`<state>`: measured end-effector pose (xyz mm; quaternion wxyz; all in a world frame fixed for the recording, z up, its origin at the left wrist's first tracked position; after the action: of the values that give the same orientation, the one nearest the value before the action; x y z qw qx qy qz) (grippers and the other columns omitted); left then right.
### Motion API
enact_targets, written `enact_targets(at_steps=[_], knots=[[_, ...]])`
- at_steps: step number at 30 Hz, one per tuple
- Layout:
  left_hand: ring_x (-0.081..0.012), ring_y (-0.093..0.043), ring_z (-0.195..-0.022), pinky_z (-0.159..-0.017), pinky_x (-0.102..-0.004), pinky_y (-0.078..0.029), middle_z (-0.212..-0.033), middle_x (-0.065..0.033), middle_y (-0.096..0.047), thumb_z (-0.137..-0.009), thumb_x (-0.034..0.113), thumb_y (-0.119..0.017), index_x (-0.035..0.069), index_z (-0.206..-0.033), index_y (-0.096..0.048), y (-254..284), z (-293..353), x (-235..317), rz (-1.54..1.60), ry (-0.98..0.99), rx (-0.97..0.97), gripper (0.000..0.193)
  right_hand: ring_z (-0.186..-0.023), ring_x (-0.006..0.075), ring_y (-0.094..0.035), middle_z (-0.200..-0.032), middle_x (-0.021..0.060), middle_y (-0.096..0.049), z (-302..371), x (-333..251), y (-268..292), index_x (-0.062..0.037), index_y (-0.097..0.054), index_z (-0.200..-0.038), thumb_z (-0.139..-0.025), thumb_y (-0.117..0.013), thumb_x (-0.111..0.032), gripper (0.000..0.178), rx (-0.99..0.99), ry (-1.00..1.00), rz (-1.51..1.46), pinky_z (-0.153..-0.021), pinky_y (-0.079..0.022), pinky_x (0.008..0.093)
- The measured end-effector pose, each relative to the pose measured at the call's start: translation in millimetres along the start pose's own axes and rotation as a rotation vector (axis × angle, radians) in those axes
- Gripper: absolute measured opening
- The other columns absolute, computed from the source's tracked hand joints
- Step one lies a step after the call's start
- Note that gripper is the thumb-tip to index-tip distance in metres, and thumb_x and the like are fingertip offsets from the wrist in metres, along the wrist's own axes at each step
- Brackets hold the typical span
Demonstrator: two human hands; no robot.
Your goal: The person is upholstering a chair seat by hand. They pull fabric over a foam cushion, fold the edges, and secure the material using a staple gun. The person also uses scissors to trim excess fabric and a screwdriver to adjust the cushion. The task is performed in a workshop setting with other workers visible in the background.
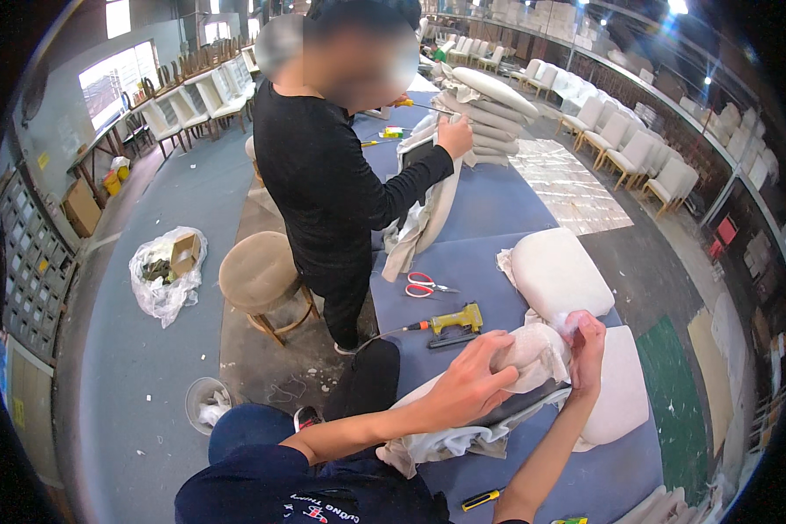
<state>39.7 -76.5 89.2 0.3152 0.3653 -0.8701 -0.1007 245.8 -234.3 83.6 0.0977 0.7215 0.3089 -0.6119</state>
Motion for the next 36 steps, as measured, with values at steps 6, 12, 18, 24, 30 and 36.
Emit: enact_targets(at_steps=[6,12,18,24,30,36], knots=[[-0.0385,-0.05,-0.125,-0.101,-0.0477,-0.045,-0.127,-0.0166,-0.051,-0.062,0.005,-0.078,0.005,-0.107,-0.058,-5,-41,15,-0.077,-0.093,-0.068,0.049,-0.068,0.0052,-0.051,-0.077,-0.0025,-0.058,8,1,1,-0.0012,-0.067,-0.093,-0.099,-0.064,-0.019,0.018,0.086,0.004,0.107,-0.06,-0.042,0.0207],[-0.0332,-0.054,-0.111,-0.091,-0.0423,-0.046,-0.111,-0.0111,-0.06,-0.066,0.01,-0.074,0.004,-0.104,-0.063,-33,-52,15,-0.088,-0.162,-0.209,0.039,-0.069,0.0044,-0.055,-0.085,0.0013,-0.062,28,-19,-18,-0.0001,-0.06,-0.123,-0.099,-0.062,-0.008,0.025,0.171,0.144,0.068,-0.055,-0.043,0.0173],[-0.0325,-0.057,-0.113,-0.093,-0.0445,-0.049,-0.106,-0.0085,-0.064,-0.068,0.009,-0.076,0.005,-0.096,-0.066,-39,-57,7,-0.032,-0.083,-0.179,0.031,-0.072,0.0099,-0.059,-0.096,0.0099,-0.066,83,-11,-3,0.0002,-0.058,-0.117,-0.1,-0.059,-0.005,0.018,0.516,0.321,-0.173,-0.064,-0.059,0.0269],[-0.0309,-0.064,-0.1,-0.088,-0.0408,-0.051,-0.093,-0.0106,-0.07,-0.072,0.006,-0.07,0.002,-0.085,-0.071,-28,-75,-9,0.125,0.131,-0.123,0.013,-0.083,0.0147,-0.064,-0.11,0.0083,-0.065,105,25,-38,0.0062,-0.065,-0.111,-0.096,-0.064,-0.009,0.021,0.531,0.413,0.007,-0.069,-0.057,0.0307],[-0.0291,-0.064,-0.102,-0.092,-0.0377,-0.049,-0.099,-0.0115,-0.071,-0.072,0.001,-0.067,0.001,-0.094,-0.075,-25,-79,-7,0.168,0.134,-0.189,0.023,-0.079,0.0039,-0.056,-0.092,-0.0005,-0.066,100,13,-77,0.0048,-0.071,-0.102,-0.094,-0.069,-0.007,0.014,0.492,0.375,0.002,-0.068,-0.045,0.0199],[-0.0299,-0.065,-0.104,-0.093,-0.0396,-0.048,-0.097,-0.0105,-0.071,-0.072,0.002,-0.073,0.002,-0.093,-0.075,-42,-85,12,0.16,-0.019,-0.218,0.021,-0.07,0.0004,-0.052,-0.077,-0.005,-0.065,114,23,-64,0.0027,-0.074,-0.101,-0.09,-0.074,-0.011,0.017,0.599,0.233,-0.068,-0.058,-0.041,0.0191]])
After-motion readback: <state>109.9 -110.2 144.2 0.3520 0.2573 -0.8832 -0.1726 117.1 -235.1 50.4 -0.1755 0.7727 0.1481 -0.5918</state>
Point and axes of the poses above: each hand's wrist, its own z-axis away from the middle knuckle, its own y-axis out of the back of the hand, x = y × z, the point moved 3 cm from there along -z, towards the middle knuckle
